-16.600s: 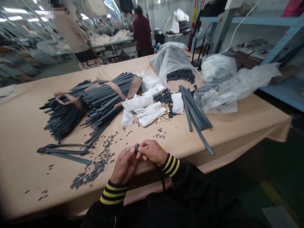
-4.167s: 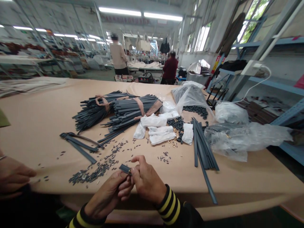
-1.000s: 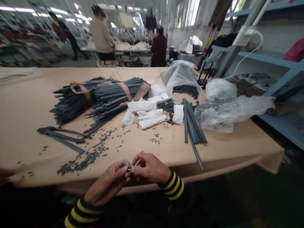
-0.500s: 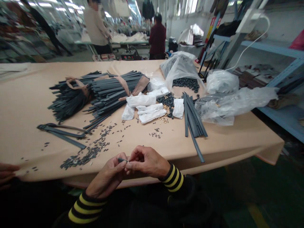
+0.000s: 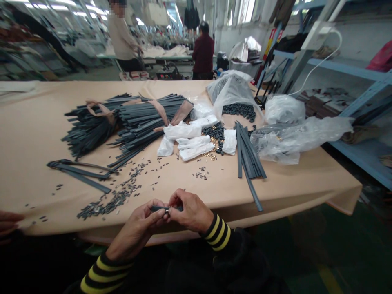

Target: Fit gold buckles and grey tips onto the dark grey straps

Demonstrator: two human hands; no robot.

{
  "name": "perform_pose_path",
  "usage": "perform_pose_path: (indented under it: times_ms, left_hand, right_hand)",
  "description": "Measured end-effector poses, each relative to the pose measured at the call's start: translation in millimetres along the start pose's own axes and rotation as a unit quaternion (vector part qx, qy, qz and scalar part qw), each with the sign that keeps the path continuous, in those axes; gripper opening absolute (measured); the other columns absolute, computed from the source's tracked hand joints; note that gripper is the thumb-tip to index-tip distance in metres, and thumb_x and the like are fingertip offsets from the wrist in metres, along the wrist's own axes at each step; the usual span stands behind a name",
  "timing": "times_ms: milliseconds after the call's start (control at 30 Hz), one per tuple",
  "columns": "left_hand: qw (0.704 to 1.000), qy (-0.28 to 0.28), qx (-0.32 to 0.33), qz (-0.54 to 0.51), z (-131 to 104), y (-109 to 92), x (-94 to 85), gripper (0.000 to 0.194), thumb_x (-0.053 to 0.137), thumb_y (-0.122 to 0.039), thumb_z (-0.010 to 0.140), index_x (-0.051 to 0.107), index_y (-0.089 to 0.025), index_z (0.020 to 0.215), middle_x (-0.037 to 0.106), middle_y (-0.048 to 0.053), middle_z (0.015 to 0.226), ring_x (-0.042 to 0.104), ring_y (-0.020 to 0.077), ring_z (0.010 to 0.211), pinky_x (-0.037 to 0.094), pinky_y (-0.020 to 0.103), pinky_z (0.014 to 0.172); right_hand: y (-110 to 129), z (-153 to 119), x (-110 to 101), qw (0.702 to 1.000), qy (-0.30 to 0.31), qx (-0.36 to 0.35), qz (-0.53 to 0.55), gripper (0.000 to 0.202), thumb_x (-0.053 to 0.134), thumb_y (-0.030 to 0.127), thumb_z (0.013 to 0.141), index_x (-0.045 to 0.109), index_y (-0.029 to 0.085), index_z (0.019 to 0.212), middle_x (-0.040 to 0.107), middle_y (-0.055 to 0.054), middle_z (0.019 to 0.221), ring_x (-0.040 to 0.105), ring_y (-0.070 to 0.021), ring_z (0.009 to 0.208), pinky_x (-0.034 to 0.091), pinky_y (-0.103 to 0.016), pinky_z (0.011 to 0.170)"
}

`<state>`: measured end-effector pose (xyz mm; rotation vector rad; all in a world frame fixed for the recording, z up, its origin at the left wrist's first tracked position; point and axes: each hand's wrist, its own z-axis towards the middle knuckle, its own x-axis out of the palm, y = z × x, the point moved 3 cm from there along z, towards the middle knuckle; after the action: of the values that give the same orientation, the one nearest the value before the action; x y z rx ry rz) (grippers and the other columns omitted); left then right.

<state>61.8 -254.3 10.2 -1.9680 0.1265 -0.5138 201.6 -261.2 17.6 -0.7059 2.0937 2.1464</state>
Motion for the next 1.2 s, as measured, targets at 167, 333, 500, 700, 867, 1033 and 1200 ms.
perform_pose_path:
  times_ms: [167,333,500,700,867,1033,1200]
  left_hand:
    - [0.95,-0.148,0.149,0.232,-3,1,2.1,0.009,0.065,-0.022,0.066,0.059,-0.018,0.071,0.057,0.001,0.066,0.052,0.0157,0.064,0.039,0.025,0.061]
    - [0.964,-0.121,0.161,0.173,-6,4,6.3,0.014,0.061,-0.029,0.072,0.063,-0.017,0.078,0.059,0.006,0.076,0.054,0.0191,0.077,0.04,0.028,0.075]
    - [0.995,0.008,0.002,-0.103,-3,9,8.1,0.029,0.055,-0.043,0.076,0.06,-0.015,0.085,0.059,0.006,0.079,0.055,0.0171,0.073,0.044,0.027,0.063]
    - [0.985,0.088,-0.066,-0.134,7,29,6.4,0.029,0.068,-0.039,0.066,0.053,-0.017,0.078,0.05,-0.001,0.063,0.045,0.0078,0.053,0.035,0.02,0.05]
    - [0.988,0.127,-0.044,-0.072,7,21,8.6,0.031,0.063,-0.043,0.069,0.048,-0.016,0.07,0.051,0.0,0.06,0.044,0.0097,0.054,0.03,0.021,0.049]
    - [0.987,0.063,0.026,0.146,15,7,7.7,0.029,0.058,-0.044,0.073,0.051,-0.016,0.067,0.058,0.002,0.065,0.048,0.0141,0.064,0.036,0.025,0.06]
    - [0.983,-0.001,0.024,0.184,30,13,14.1,0.03,0.062,-0.044,0.069,0.052,-0.016,0.06,0.055,0.0,0.058,0.048,0.014,0.06,0.036,0.024,0.058]
  right_hand:
    - [-2,4,6,0.997,-0.051,-0.008,-0.062,0.008,0.051,0.013,0.072,0.049,0.016,0.079,0.051,0.003,0.067,0.046,-0.0095,0.061,0.036,-0.021,0.057]
    - [-11,5,2,0.995,-0.093,0.023,0.008,0.008,0.05,0.012,0.072,0.045,0.017,0.075,0.051,0.002,0.065,0.049,-0.0102,0.059,0.038,-0.023,0.057]
    - [-17,2,2,0.968,0.01,0.067,0.241,0.02,0.058,0.023,0.072,0.04,0.017,0.077,0.05,0.005,0.06,0.049,-0.0072,0.046,0.038,-0.018,0.043]
    - [-13,2,2,0.984,0.016,0.067,0.166,0.018,0.061,0.018,0.066,0.045,0.016,0.074,0.05,0.005,0.059,0.047,-0.0056,0.046,0.036,-0.015,0.041]
    - [-20,1,0,0.978,0.103,0.1,0.151,0.019,0.057,0.031,0.074,0.052,0.013,0.075,0.053,0.003,0.056,0.047,-0.0057,0.043,0.034,-0.015,0.04]
    - [-22,-2,-11,0.984,0.145,0.029,0.103,0.038,0.042,0.043,0.084,0.058,0.011,0.072,0.055,0.0,0.059,0.046,-0.0057,0.048,0.035,-0.016,0.047]
    - [-30,-2,-22,0.997,0.064,0.039,0.034,0.023,0.057,0.035,0.075,0.059,0.012,0.081,0.059,0.0,0.065,0.053,-0.0098,0.061,0.037,-0.018,0.055]
